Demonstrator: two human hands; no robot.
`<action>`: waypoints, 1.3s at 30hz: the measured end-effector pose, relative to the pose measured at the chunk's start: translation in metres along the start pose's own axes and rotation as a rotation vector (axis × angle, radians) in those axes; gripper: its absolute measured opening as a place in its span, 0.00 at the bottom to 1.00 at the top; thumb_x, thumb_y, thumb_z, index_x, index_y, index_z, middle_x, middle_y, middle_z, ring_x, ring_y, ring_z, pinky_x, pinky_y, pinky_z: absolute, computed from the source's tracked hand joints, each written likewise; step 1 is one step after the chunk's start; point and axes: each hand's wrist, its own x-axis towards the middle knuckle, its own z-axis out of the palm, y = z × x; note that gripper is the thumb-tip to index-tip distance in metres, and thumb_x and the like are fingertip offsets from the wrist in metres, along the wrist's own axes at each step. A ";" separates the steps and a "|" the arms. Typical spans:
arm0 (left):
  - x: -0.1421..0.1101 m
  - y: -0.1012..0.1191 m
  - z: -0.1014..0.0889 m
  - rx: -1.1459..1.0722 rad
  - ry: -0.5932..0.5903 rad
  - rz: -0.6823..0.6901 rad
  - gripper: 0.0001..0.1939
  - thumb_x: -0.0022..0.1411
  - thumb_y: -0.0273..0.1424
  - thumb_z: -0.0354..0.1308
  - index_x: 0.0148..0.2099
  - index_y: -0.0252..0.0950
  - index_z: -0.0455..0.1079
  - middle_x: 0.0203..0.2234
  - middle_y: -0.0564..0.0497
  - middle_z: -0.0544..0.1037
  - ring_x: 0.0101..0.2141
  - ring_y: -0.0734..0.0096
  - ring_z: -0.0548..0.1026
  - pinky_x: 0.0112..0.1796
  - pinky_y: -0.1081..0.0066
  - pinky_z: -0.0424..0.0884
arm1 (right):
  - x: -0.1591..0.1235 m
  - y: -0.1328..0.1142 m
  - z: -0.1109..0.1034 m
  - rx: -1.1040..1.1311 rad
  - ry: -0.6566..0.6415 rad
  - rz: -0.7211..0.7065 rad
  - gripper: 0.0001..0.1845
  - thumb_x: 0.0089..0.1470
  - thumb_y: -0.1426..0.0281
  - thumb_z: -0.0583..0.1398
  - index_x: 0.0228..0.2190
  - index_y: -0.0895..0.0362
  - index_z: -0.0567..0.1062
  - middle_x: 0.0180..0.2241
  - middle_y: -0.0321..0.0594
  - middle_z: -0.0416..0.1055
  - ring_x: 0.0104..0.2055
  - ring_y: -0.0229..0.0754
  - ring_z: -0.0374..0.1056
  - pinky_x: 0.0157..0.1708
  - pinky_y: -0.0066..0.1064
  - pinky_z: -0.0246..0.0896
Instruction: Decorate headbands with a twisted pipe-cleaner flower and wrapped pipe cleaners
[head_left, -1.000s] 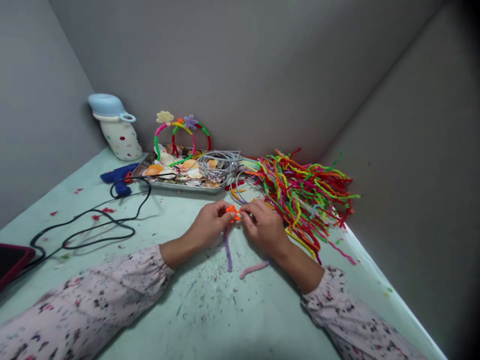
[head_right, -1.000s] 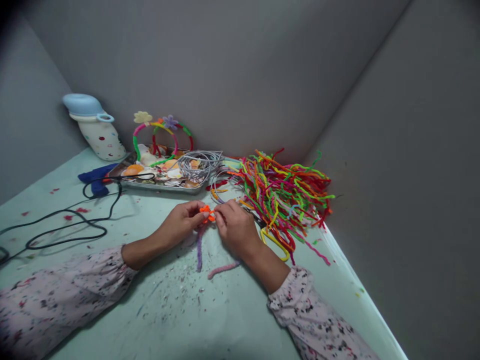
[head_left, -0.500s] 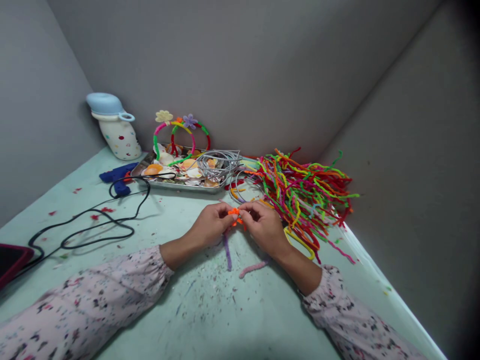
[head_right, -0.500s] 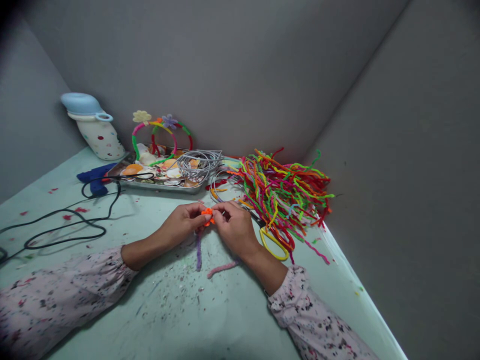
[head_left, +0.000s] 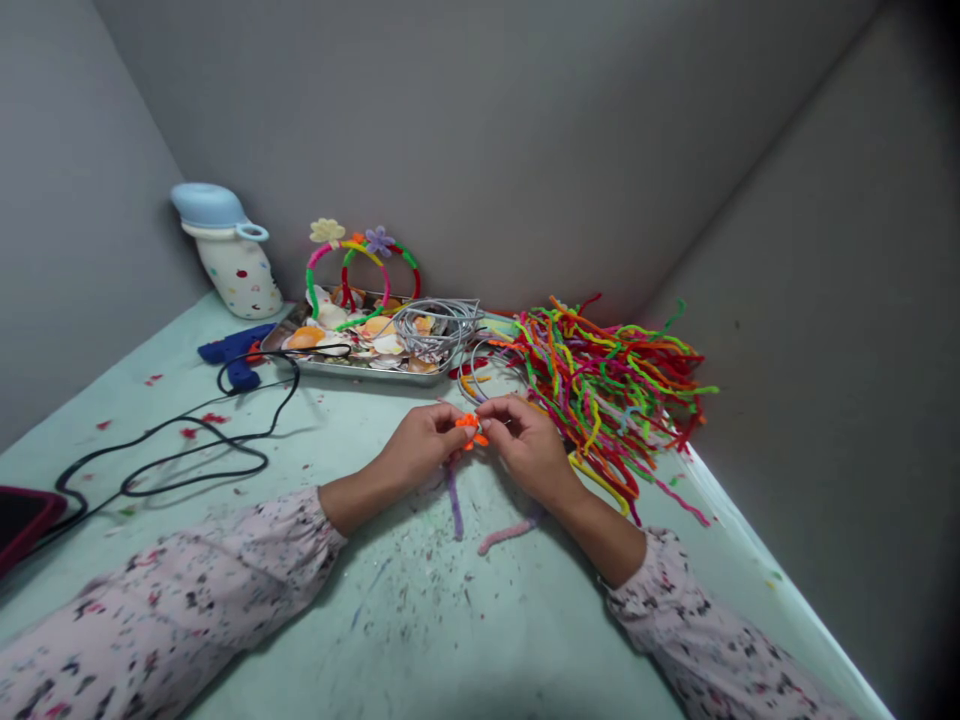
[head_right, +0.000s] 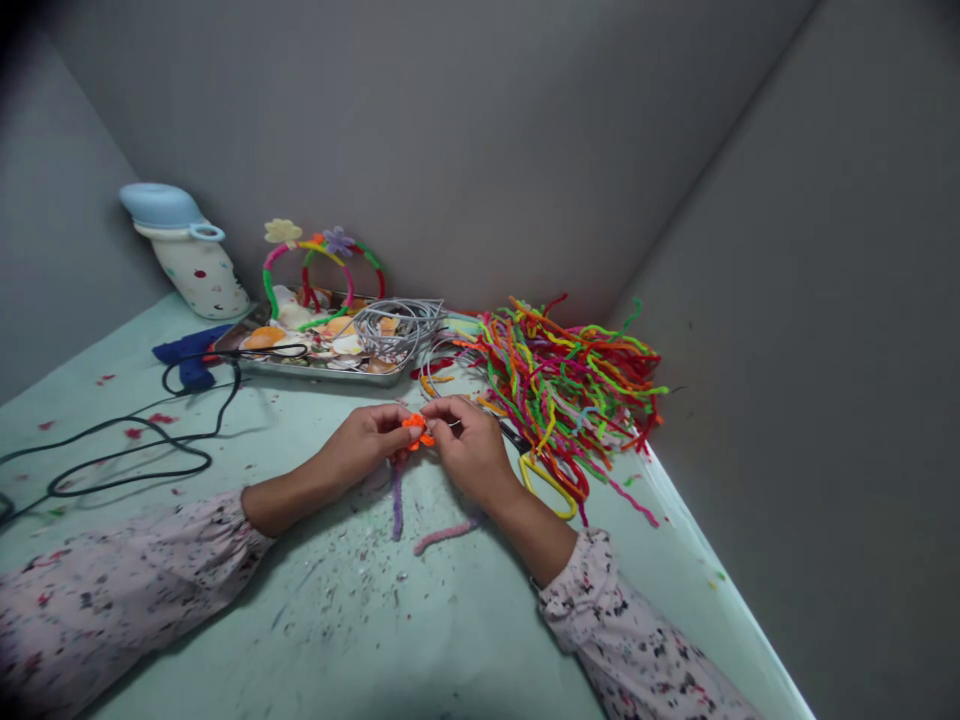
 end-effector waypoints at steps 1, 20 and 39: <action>0.000 0.001 0.000 0.001 0.002 -0.005 0.10 0.54 0.34 0.59 0.30 0.31 0.68 0.19 0.54 0.68 0.19 0.78 0.64 0.23 0.74 0.59 | 0.001 0.000 0.000 0.037 -0.009 0.025 0.08 0.50 0.76 0.56 0.32 0.57 0.74 0.31 0.37 0.73 0.33 0.37 0.68 0.33 0.28 0.63; 0.000 0.001 -0.004 -0.042 -0.066 -0.005 0.10 0.54 0.34 0.60 0.33 0.31 0.70 0.19 0.54 0.69 0.20 0.78 0.64 0.23 0.75 0.58 | 0.004 0.014 0.001 0.492 -0.051 0.181 0.05 0.45 0.72 0.60 0.29 0.55 0.69 0.30 0.33 0.67 0.31 0.36 0.63 0.35 0.29 0.62; -0.001 0.004 -0.006 -0.040 -0.070 0.002 0.06 0.52 0.31 0.57 0.26 0.33 0.67 0.18 0.55 0.65 0.21 0.78 0.60 0.24 0.73 0.54 | 0.003 0.008 -0.009 -0.073 -0.178 -0.278 0.13 0.55 0.75 0.57 0.42 0.53 0.74 0.39 0.40 0.72 0.42 0.40 0.68 0.44 0.37 0.64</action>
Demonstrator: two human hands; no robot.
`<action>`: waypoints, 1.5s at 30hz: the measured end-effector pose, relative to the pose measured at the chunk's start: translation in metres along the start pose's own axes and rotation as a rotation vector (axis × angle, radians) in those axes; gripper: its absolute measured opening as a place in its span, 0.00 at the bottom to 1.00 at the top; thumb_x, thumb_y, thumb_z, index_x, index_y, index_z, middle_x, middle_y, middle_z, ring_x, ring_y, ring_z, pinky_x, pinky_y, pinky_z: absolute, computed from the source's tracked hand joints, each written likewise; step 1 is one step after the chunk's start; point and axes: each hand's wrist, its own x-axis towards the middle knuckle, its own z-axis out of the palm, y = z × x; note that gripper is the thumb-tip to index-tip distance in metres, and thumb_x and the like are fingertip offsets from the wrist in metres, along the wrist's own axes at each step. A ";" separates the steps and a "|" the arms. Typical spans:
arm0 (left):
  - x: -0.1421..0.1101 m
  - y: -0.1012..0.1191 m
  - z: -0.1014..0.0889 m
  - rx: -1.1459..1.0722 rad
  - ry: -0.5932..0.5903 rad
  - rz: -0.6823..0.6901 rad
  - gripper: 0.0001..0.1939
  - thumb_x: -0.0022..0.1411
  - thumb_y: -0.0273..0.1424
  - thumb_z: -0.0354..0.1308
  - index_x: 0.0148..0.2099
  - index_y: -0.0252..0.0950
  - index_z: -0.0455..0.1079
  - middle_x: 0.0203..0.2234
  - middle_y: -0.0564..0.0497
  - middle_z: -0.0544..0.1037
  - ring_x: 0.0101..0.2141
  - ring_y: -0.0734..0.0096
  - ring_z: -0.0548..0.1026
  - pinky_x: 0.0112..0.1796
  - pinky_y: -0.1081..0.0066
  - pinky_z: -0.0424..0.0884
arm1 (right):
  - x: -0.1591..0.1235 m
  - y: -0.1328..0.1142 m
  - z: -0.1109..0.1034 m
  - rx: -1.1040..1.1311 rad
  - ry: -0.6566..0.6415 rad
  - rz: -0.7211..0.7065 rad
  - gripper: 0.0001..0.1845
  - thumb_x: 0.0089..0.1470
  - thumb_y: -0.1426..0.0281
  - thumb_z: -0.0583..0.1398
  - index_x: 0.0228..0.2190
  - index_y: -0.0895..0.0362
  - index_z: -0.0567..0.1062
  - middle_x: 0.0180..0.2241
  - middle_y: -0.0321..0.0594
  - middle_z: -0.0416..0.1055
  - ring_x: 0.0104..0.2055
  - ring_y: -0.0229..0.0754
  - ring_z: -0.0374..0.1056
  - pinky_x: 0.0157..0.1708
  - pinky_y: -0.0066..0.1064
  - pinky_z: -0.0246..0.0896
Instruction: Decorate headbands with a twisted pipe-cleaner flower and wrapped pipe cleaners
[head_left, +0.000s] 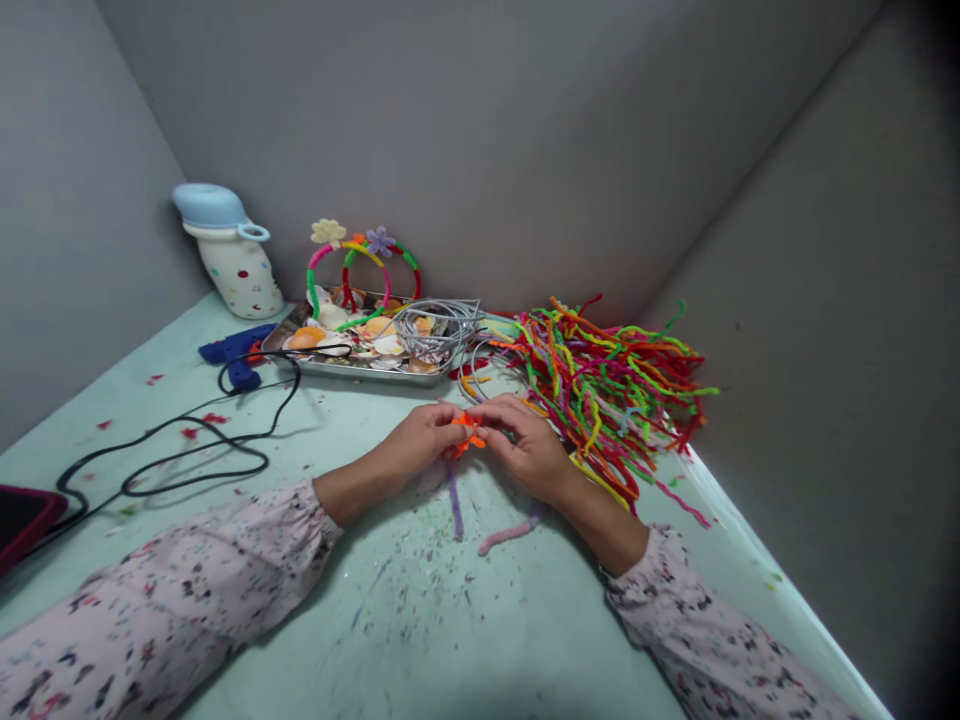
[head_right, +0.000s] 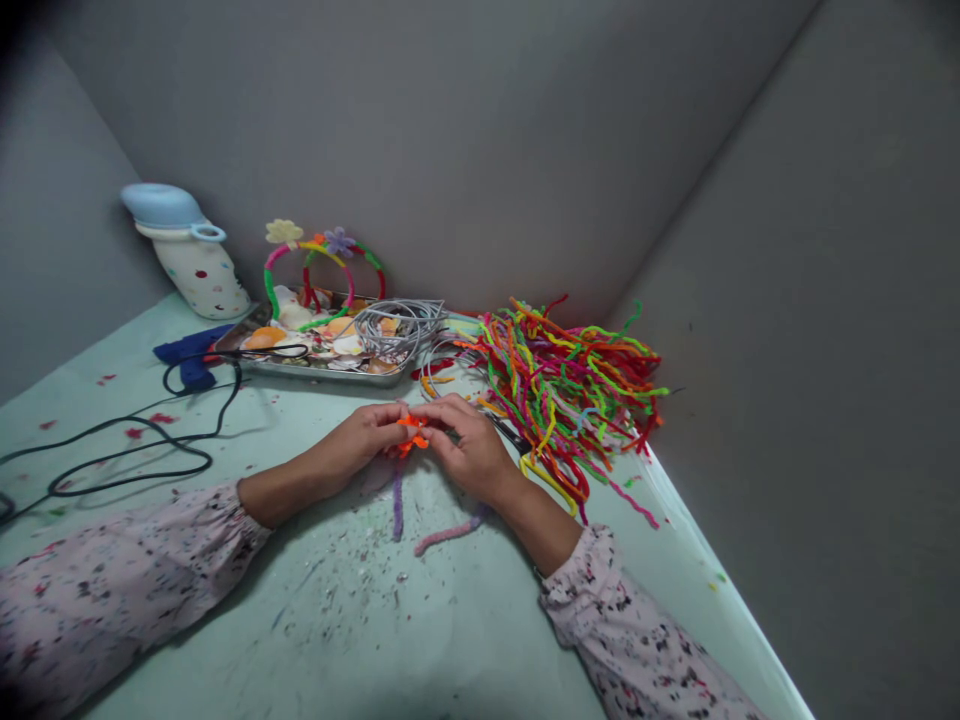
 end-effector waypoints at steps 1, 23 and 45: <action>0.000 0.000 -0.001 -0.015 -0.008 -0.005 0.06 0.52 0.31 0.57 0.27 0.33 0.68 0.18 0.55 0.65 0.21 0.78 0.60 0.24 0.73 0.54 | 0.000 0.000 -0.001 -0.046 0.001 -0.035 0.13 0.55 0.75 0.57 0.42 0.53 0.74 0.39 0.41 0.72 0.42 0.40 0.68 0.44 0.37 0.63; 0.001 -0.002 -0.003 -0.171 -0.049 -0.022 0.05 0.54 0.27 0.57 0.35 0.32 0.70 0.25 0.52 0.69 0.25 0.77 0.64 0.28 0.74 0.60 | -0.001 0.005 -0.002 -0.328 0.112 -0.270 0.12 0.58 0.73 0.56 0.43 0.54 0.74 0.37 0.43 0.72 0.40 0.41 0.69 0.41 0.34 0.67; 0.002 -0.002 -0.005 -0.206 -0.052 -0.032 0.03 0.52 0.28 0.57 0.30 0.32 0.69 0.20 0.54 0.69 0.22 0.77 0.64 0.27 0.73 0.61 | -0.001 -0.003 -0.008 -0.773 0.059 -0.465 0.07 0.58 0.73 0.56 0.37 0.58 0.74 0.33 0.44 0.74 0.36 0.41 0.68 0.36 0.31 0.63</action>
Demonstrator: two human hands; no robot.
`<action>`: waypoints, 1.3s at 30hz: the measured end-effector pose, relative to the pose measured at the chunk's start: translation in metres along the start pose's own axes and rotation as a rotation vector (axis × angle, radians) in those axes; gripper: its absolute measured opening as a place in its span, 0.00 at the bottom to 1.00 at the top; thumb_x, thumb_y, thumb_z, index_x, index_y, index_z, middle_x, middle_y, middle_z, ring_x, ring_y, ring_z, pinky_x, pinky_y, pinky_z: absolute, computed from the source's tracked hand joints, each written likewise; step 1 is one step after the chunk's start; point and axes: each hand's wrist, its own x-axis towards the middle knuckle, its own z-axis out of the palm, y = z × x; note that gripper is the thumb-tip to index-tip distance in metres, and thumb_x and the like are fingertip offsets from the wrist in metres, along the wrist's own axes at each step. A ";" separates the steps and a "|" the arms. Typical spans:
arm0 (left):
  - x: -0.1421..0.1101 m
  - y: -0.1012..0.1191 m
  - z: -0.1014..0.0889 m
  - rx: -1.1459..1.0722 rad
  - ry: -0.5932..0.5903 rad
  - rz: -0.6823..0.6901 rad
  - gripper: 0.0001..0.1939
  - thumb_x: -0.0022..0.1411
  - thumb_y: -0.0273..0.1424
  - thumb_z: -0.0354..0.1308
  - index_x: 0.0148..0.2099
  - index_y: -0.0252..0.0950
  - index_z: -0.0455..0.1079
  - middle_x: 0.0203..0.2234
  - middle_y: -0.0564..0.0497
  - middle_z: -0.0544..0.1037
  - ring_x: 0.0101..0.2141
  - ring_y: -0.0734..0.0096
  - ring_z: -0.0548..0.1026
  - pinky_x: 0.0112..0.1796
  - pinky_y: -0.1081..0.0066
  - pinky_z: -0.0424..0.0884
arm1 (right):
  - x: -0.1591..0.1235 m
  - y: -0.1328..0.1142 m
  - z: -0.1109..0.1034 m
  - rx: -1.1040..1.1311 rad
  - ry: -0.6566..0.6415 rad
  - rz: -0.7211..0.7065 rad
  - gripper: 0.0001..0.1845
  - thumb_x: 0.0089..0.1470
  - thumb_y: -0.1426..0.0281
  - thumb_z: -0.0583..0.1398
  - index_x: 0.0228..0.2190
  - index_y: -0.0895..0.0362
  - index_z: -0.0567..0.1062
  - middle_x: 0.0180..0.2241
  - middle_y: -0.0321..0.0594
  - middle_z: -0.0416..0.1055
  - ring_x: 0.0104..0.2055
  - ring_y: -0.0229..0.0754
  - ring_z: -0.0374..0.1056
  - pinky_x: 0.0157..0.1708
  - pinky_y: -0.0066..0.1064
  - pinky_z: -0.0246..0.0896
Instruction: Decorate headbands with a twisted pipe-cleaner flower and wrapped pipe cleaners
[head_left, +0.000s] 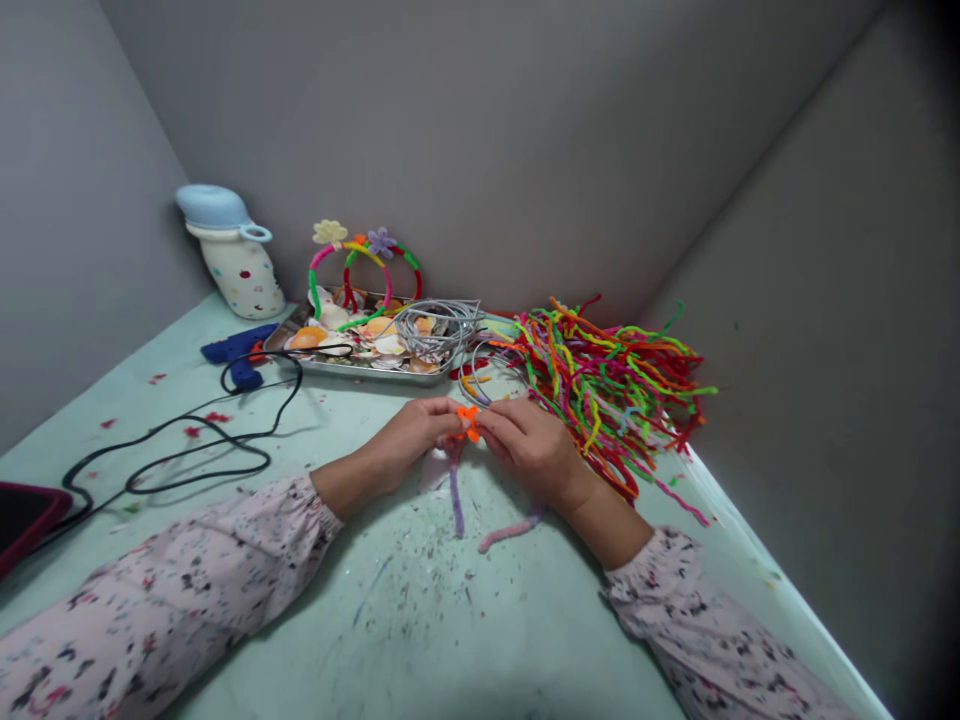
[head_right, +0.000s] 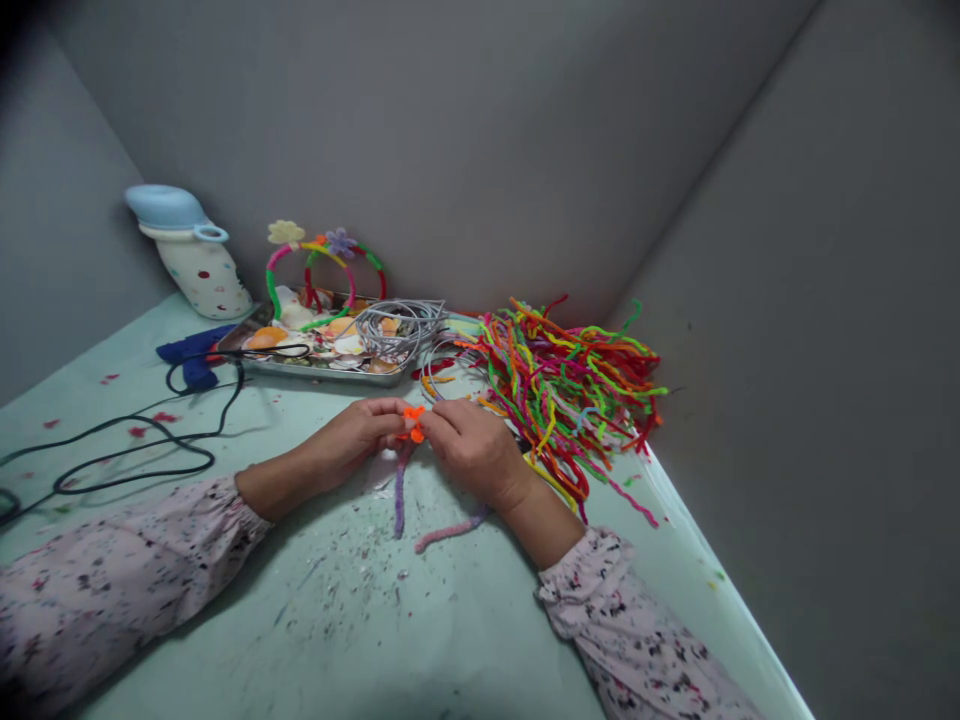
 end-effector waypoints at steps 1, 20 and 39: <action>0.000 0.000 0.000 -0.006 -0.001 -0.002 0.04 0.51 0.28 0.57 0.29 0.32 0.69 0.20 0.54 0.69 0.22 0.77 0.64 0.27 0.73 0.61 | 0.000 0.000 0.000 -0.007 -0.012 -0.005 0.08 0.58 0.73 0.56 0.37 0.57 0.74 0.34 0.44 0.74 0.36 0.41 0.68 0.36 0.30 0.62; 0.000 -0.001 0.002 0.062 0.078 -0.024 0.04 0.48 0.27 0.58 0.24 0.32 0.68 0.18 0.52 0.70 0.21 0.77 0.65 0.25 0.73 0.61 | 0.000 -0.004 -0.003 0.021 -0.156 0.022 0.10 0.58 0.72 0.52 0.33 0.58 0.74 0.30 0.44 0.71 0.33 0.42 0.64 0.33 0.33 0.57; -0.010 0.005 0.008 0.957 0.193 0.612 0.06 0.58 0.29 0.55 0.35 0.38 0.74 0.31 0.48 0.78 0.35 0.65 0.70 0.40 0.66 0.64 | 0.011 -0.013 0.000 0.898 -0.172 0.942 0.05 0.47 0.71 0.56 0.24 0.58 0.73 0.19 0.30 0.62 0.22 0.33 0.55 0.22 0.25 0.49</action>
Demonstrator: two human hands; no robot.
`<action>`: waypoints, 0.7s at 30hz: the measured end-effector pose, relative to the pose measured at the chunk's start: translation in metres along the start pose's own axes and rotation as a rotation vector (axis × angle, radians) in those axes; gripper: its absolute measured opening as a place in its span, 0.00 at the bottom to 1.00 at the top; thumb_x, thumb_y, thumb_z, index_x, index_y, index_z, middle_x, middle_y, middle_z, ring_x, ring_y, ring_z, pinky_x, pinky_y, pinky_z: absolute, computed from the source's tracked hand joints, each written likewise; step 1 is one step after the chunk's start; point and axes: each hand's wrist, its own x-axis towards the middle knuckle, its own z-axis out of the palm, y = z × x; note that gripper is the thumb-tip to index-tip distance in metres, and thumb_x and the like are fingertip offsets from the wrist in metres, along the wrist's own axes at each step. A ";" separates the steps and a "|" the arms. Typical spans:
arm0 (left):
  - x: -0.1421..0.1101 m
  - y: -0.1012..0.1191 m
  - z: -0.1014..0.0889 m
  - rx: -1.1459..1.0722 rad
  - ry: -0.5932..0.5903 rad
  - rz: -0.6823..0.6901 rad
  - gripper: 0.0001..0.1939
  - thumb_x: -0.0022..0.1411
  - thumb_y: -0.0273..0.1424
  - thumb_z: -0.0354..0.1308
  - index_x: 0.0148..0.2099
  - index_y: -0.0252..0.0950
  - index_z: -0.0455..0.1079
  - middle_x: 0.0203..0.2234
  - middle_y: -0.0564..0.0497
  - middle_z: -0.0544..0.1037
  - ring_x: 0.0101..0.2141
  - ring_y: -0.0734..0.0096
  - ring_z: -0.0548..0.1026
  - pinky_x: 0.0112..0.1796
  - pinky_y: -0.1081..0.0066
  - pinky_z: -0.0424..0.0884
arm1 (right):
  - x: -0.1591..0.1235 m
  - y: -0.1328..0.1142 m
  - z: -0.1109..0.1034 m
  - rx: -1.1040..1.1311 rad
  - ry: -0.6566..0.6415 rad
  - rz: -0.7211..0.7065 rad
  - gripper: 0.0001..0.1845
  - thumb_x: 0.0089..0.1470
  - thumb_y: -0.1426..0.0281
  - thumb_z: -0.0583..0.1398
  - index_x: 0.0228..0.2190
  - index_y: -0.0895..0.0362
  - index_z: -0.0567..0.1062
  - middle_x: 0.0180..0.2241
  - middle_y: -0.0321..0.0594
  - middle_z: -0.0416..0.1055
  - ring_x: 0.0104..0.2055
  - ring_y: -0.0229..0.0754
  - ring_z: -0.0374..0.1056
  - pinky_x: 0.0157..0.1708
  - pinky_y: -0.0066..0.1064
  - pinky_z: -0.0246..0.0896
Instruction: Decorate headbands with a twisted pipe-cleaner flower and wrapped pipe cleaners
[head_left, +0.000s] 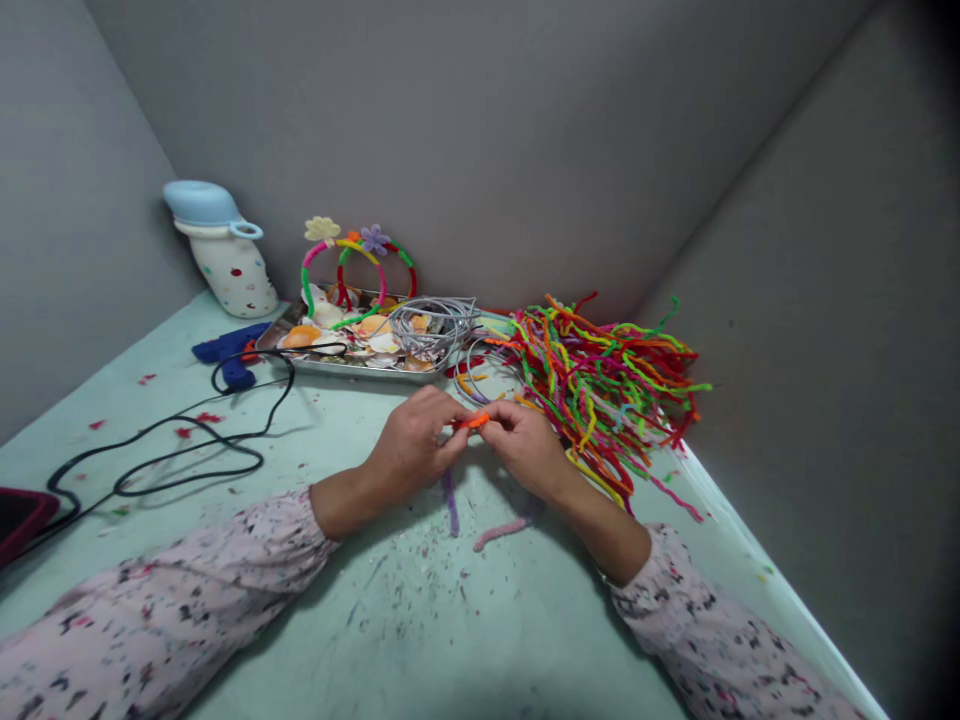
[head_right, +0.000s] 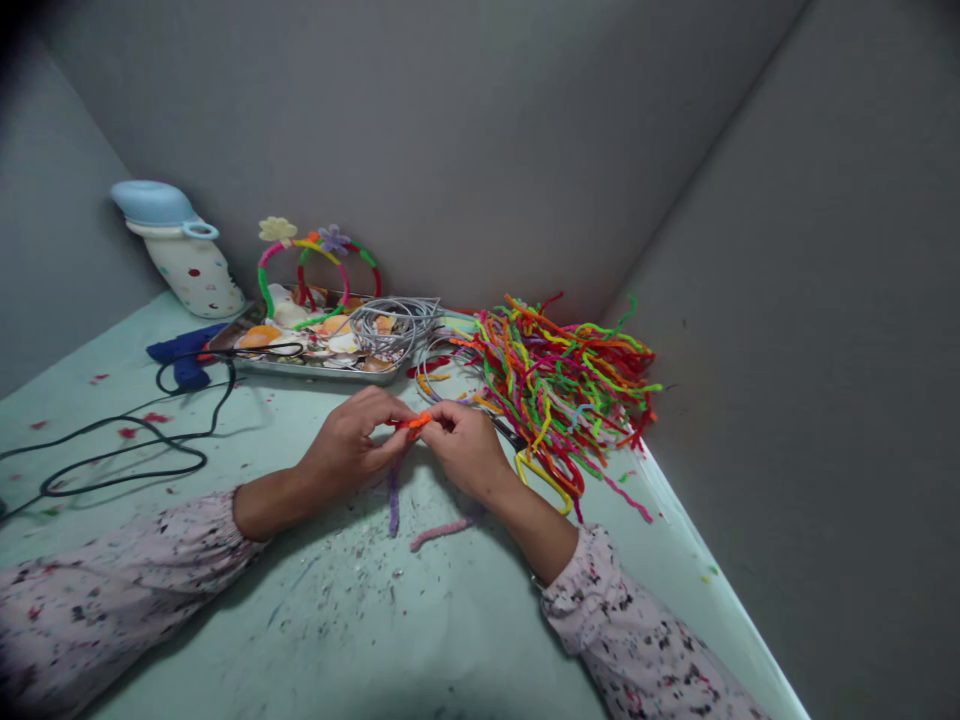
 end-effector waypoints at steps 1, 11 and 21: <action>0.000 -0.001 0.000 0.018 -0.011 0.035 0.07 0.58 0.29 0.54 0.36 0.38 0.73 0.31 0.47 0.78 0.36 0.64 0.70 0.41 0.65 0.64 | 0.001 0.000 -0.001 0.079 -0.034 0.064 0.05 0.46 0.70 0.57 0.22 0.58 0.71 0.18 0.30 0.61 0.21 0.32 0.54 0.21 0.24 0.47; 0.001 -0.002 0.000 -0.224 0.050 -0.200 0.05 0.54 0.30 0.57 0.34 0.37 0.74 0.30 0.49 0.77 0.34 0.66 0.71 0.39 0.67 0.65 | 0.006 0.008 -0.007 0.569 -0.276 0.313 0.08 0.47 0.65 0.60 0.26 0.58 0.70 0.21 0.32 0.62 0.19 0.30 0.55 0.16 0.22 0.44; 0.007 -0.007 0.001 -0.784 -0.012 -0.608 0.04 0.49 0.29 0.60 0.29 0.33 0.70 0.20 0.55 0.71 0.21 0.78 0.64 0.26 0.75 0.60 | 0.000 0.014 -0.004 -0.474 0.176 -0.638 0.12 0.53 0.73 0.57 0.41 0.55 0.71 0.39 0.44 0.69 0.40 0.43 0.66 0.39 0.35 0.64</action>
